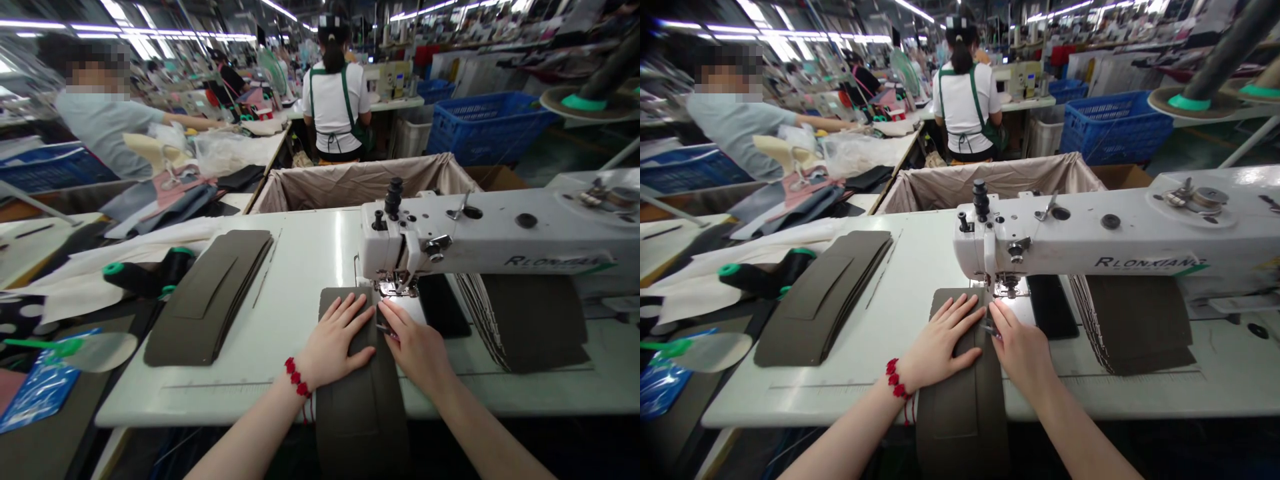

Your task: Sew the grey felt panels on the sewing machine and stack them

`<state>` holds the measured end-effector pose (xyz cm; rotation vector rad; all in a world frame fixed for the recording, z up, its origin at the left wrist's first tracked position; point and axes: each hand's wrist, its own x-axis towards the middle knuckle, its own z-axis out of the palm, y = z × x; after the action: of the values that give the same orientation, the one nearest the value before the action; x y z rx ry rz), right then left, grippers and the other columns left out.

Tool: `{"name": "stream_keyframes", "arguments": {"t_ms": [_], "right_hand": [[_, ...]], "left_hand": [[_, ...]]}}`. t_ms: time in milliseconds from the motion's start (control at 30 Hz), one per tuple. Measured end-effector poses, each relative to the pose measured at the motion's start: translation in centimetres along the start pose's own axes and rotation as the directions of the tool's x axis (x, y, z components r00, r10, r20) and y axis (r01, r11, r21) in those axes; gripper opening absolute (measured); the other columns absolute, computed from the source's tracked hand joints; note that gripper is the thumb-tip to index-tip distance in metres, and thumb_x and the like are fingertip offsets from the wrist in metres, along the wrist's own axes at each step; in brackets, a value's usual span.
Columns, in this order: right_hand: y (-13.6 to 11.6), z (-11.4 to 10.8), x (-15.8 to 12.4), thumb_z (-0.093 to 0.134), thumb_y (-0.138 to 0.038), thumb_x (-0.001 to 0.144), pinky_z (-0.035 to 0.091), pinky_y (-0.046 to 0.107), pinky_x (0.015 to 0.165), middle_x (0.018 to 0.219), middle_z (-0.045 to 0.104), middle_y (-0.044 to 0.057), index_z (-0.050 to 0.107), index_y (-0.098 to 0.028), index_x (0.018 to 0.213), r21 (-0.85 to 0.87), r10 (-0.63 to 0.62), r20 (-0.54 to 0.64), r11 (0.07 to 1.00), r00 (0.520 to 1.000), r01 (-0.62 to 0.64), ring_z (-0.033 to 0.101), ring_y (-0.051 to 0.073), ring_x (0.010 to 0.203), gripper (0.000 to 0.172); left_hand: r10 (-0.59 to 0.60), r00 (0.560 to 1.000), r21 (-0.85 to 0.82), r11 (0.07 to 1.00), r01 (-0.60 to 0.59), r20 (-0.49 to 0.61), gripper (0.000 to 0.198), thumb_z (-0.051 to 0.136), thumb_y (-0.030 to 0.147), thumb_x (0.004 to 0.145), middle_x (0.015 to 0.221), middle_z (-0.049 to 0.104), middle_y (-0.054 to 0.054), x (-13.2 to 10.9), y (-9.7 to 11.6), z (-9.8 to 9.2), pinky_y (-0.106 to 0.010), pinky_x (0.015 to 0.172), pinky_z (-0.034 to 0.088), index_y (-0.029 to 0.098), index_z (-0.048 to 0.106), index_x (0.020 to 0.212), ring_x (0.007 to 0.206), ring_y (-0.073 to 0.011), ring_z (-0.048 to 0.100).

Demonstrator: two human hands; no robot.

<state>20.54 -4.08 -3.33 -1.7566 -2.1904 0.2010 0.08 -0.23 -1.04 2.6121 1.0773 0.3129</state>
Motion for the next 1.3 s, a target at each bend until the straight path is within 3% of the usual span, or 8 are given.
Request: {"name": "stream_keyframes", "arguments": {"t_ms": [600,833,1300], "right_hand": [[-0.3,-0.3,0.1,0.04,-0.026,0.093,0.055,0.028,0.067,0.145,0.046,0.002,0.043,-0.028,0.14,-0.051,0.026,-0.016,0.998,1.0,-0.027,0.066,0.019,0.097,0.047],[-0.3,-0.4,0.0,0.04,-0.027,0.093,0.056,0.03,0.07,0.143,0.048,0.004,0.04,-0.028,0.143,-0.045,0.023,-0.01,0.999,1.0,-0.023,0.065,0.021,0.099,0.051],[-0.3,-0.5,0.0,0.041,-0.03,0.094,0.055,0.03,0.065,0.145,0.047,0.0,0.044,-0.029,0.14,-0.057,0.029,0.0,0.998,1.0,-0.029,0.066,0.018,0.096,0.046]], "left_hand": [[0.013,1.0,-0.016,1.0,-0.013,-0.015,0.065,0.056,0.045,0.088,0.156,0.024,-0.001,0.7,-0.5,-0.1,-0.046,0.119,0.016,0.03,0.033,0.147,0.144,-0.0266,0.02],[0.044,0.999,-0.042,0.998,-0.045,-0.025,0.04,0.049,0.037,0.094,0.147,0.043,0.0,0.2,-0.7,-0.5,-0.048,0.119,0.015,0.033,0.053,0.133,0.14,-0.0242,0.031],[0.059,0.996,-0.061,0.996,-0.063,-0.063,0.033,0.047,0.031,0.095,0.138,0.053,0.002,0.1,-0.6,-1.1,-0.049,0.119,0.017,0.033,0.059,0.126,0.138,-0.0224,0.035]]}}
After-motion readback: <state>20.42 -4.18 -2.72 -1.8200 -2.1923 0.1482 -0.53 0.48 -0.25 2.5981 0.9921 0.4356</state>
